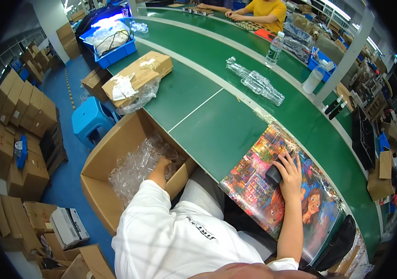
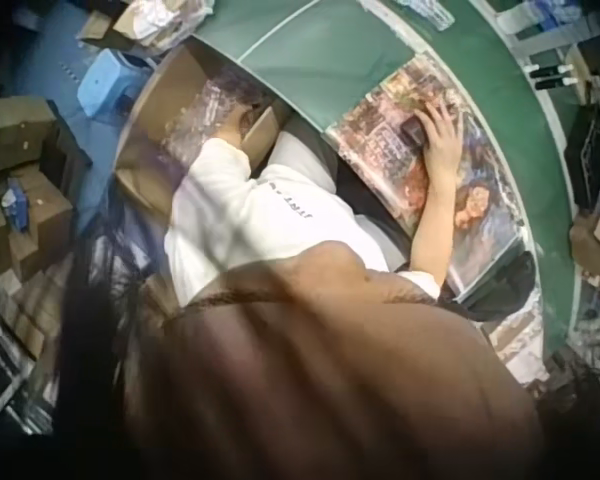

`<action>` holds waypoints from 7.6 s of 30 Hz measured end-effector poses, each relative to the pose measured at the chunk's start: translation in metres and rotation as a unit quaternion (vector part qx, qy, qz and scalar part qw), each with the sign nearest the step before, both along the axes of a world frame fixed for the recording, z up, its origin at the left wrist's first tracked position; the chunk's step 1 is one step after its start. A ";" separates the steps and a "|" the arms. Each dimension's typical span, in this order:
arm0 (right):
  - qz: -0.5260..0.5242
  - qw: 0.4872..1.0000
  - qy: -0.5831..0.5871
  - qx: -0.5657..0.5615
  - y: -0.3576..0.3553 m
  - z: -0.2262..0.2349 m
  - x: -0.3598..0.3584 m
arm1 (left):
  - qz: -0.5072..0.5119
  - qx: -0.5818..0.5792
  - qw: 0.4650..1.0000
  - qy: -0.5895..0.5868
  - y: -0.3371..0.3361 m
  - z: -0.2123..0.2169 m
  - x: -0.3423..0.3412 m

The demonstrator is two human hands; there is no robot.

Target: The recorder is taking clear plastic bottles from a box and using a squeeze bottle to clean or apply a substance to components on a factory assembly line.

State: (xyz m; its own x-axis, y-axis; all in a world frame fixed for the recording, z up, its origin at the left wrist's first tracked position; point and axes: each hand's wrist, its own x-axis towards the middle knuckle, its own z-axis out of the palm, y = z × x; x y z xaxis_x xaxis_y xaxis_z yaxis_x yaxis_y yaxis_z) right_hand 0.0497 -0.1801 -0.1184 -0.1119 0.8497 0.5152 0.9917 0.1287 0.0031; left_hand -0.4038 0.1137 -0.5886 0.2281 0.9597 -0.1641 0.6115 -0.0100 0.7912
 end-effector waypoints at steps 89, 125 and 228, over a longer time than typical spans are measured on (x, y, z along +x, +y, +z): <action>0.049 0.775 0.540 0.324 -0.063 0.037 0.024 | -0.476 0.092 0.809 -0.332 -0.156 0.482 0.387; 0.004 0.878 0.349 0.329 -0.059 0.047 0.026 | -0.446 0.183 0.840 -0.248 -0.158 0.491 0.384; 0.006 0.890 0.328 0.317 -0.062 0.052 0.017 | -0.408 0.281 0.845 -0.203 -0.161 0.489 0.382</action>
